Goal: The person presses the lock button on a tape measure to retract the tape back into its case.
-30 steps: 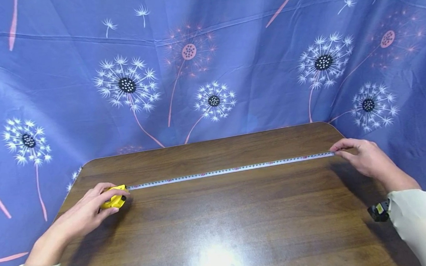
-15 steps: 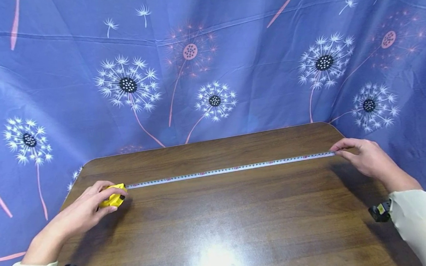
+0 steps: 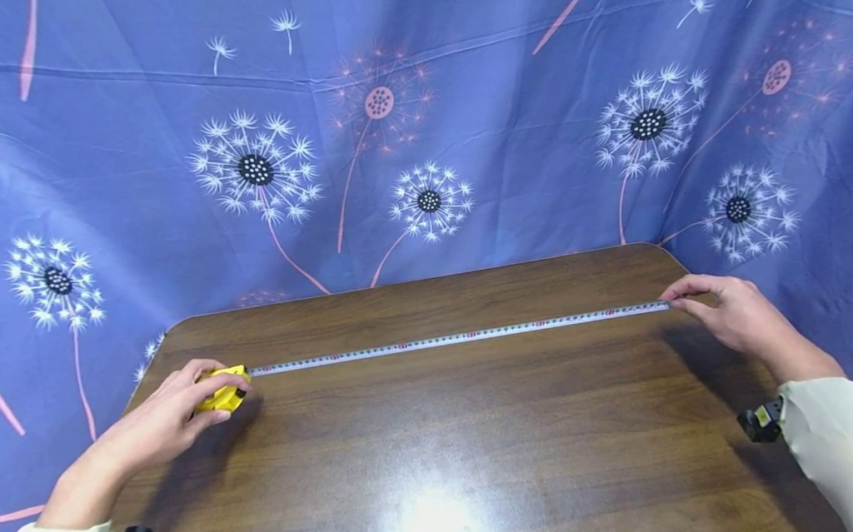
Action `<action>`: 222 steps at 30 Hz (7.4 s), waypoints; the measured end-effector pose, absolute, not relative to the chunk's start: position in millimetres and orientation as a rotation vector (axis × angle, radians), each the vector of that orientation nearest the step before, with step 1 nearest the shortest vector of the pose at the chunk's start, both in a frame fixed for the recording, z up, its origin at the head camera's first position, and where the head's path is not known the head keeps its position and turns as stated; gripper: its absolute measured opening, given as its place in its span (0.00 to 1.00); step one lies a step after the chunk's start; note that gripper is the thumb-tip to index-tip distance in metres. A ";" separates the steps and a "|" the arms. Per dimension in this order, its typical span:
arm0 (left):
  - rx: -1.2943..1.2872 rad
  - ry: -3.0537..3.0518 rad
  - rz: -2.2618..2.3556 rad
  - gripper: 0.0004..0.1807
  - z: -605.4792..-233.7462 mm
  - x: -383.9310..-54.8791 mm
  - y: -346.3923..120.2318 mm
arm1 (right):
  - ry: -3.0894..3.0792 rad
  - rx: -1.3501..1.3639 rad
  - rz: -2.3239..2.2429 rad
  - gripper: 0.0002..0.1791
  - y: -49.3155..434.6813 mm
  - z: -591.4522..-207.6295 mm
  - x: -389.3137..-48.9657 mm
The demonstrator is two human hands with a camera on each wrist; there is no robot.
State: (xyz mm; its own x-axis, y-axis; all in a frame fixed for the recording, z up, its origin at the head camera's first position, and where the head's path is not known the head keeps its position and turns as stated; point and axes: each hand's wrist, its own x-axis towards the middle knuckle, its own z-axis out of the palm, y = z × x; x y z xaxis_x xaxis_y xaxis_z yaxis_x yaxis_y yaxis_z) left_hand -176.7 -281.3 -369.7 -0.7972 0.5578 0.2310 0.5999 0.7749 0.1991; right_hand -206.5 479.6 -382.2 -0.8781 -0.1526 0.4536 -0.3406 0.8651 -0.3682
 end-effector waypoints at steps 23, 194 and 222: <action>-0.888 -2.846 -0.379 0.24 -370.2 -178.2 -282.0 | -2.601 0.393 0.563 0.03 480.3 -387.3 -208.8; -0.894 -2.890 -0.423 0.38 -368.8 -176.0 -272.0 | -2.471 0.673 0.446 0.22 405.8 -392.3 -203.7; -0.918 -2.868 -0.444 0.38 -371.2 -173.9 -269.5 | -2.421 0.742 0.437 0.24 396.6 -387.3 -201.6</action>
State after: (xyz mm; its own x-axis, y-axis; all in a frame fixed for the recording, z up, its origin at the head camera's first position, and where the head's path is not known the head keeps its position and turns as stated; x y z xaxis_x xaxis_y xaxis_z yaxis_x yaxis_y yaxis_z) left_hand -173.9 -269.5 -371.2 -0.8136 0.5529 0.1796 0.5813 0.7760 0.2445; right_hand -201.6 396.6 -387.3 -0.6870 -0.4087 0.6008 -0.5930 0.7931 -0.1387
